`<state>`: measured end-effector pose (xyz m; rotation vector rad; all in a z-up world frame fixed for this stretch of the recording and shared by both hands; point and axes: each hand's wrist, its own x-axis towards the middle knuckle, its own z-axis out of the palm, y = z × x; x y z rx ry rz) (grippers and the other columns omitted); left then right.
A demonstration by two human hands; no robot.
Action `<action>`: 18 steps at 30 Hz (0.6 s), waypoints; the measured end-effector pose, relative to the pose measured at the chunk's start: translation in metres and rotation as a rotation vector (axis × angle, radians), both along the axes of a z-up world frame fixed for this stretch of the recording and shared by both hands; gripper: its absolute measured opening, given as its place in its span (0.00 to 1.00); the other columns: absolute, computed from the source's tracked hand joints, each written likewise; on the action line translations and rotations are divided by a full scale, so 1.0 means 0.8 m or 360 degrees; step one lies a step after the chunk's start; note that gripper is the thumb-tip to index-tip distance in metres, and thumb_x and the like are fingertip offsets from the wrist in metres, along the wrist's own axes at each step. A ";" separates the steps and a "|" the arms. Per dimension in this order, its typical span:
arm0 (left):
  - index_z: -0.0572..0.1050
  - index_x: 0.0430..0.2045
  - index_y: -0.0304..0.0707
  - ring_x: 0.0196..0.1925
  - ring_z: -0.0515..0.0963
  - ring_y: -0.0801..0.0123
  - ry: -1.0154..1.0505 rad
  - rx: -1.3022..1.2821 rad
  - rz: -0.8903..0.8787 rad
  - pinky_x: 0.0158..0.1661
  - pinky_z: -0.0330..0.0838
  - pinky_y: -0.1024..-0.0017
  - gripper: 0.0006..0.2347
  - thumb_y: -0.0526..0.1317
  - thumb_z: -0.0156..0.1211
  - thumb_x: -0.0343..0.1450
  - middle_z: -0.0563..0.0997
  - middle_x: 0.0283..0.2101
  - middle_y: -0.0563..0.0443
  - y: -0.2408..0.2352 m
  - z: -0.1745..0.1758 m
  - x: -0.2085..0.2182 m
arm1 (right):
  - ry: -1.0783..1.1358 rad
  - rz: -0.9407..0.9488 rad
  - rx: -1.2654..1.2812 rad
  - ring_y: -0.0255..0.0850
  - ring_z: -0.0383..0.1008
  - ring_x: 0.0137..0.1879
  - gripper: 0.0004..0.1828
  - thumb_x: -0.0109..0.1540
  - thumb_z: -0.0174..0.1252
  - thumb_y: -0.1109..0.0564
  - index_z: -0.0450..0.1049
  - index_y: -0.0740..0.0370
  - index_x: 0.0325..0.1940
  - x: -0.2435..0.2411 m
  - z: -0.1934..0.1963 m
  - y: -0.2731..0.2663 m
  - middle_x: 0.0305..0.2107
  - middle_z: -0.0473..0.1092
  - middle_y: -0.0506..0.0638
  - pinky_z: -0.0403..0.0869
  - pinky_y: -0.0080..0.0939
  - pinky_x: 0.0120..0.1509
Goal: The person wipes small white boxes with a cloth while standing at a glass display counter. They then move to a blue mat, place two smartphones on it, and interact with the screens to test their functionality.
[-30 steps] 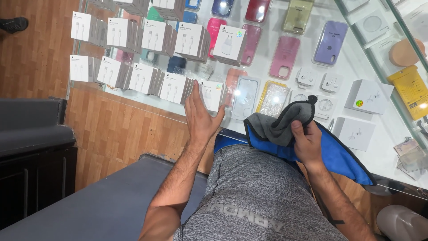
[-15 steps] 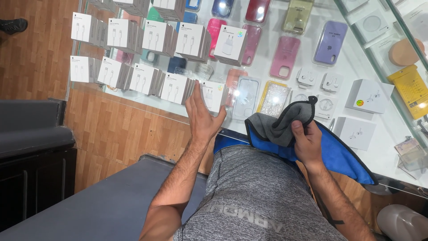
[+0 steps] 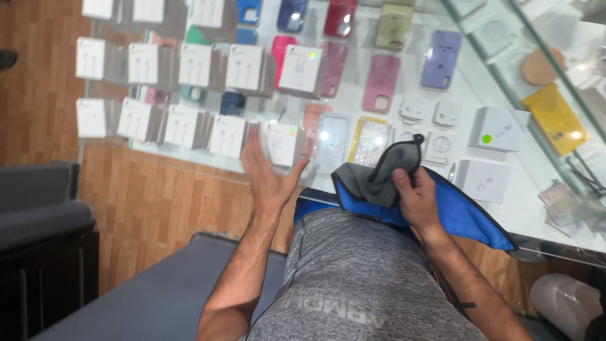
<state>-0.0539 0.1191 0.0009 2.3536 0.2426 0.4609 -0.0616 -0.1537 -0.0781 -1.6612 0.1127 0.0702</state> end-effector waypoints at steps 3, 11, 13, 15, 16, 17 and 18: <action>0.63 0.52 0.30 0.53 0.66 0.51 -0.0693 0.0141 0.0030 0.55 0.55 0.55 0.33 0.50 0.70 0.58 0.68 0.53 0.38 0.006 -0.024 -0.010 | 0.0051 -0.0071 -0.0028 0.36 0.70 0.36 0.12 0.62 0.53 0.53 0.72 0.65 0.40 0.001 0.004 0.002 0.26 0.72 0.54 0.71 0.43 0.43; 0.78 0.30 0.38 0.27 0.79 0.63 -0.0338 -0.0544 -0.0919 0.30 0.75 0.69 0.09 0.35 0.65 0.59 0.80 0.29 0.49 -0.112 -0.013 0.005 | 0.0070 -0.0172 -0.0239 0.39 0.69 0.31 0.15 0.63 0.53 0.48 0.70 0.64 0.42 0.047 0.046 -0.027 0.23 0.69 0.55 0.69 0.45 0.38; 0.78 0.33 0.40 0.29 0.80 0.62 -0.0241 -0.0522 -0.1183 0.33 0.75 0.67 0.09 0.38 0.64 0.61 0.81 0.31 0.49 -0.139 -0.016 0.008 | 0.0121 -0.0219 -0.0335 0.40 0.66 0.30 0.18 0.62 0.54 0.46 0.68 0.64 0.45 0.063 0.034 -0.058 0.22 0.66 0.54 0.67 0.44 0.37; 0.68 0.49 0.36 0.43 0.74 0.48 0.0165 -0.0182 -0.1612 0.42 0.69 0.58 0.17 0.42 0.56 0.68 0.73 0.45 0.35 -0.155 -0.031 0.012 | -0.0306 -0.0494 -0.0399 0.40 0.64 0.45 0.21 0.62 0.53 0.61 0.60 0.67 0.59 0.092 0.029 -0.091 0.43 0.65 0.57 0.65 0.38 0.48; 0.68 0.49 0.36 0.43 0.74 0.48 0.0150 -0.0185 -0.1608 0.42 0.69 0.58 0.17 0.42 0.56 0.68 0.73 0.45 0.35 -0.158 -0.040 0.013 | -0.0318 -0.0489 -0.0406 0.40 0.64 0.45 0.21 0.62 0.53 0.61 0.60 0.67 0.59 0.108 0.032 -0.118 0.43 0.65 0.57 0.65 0.38 0.48; 0.68 0.49 0.36 0.44 0.73 0.48 0.0179 -0.0131 -0.1623 0.42 0.68 0.58 0.17 0.43 0.55 0.68 0.71 0.47 0.36 -0.161 -0.048 0.013 | -0.0496 -0.0550 -0.0565 0.46 0.63 0.47 0.22 0.63 0.54 0.63 0.59 0.70 0.59 0.124 0.036 -0.145 0.45 0.64 0.62 0.65 0.44 0.50; 0.67 0.49 0.37 0.45 0.72 0.48 0.0207 -0.0075 -0.1633 0.42 0.68 0.58 0.17 0.44 0.54 0.68 0.70 0.48 0.36 -0.162 -0.056 0.015 | -0.0678 -0.0604 -0.0721 0.51 0.63 0.49 0.22 0.63 0.54 0.65 0.57 0.72 0.60 0.142 0.040 -0.170 0.47 0.62 0.66 0.64 0.49 0.52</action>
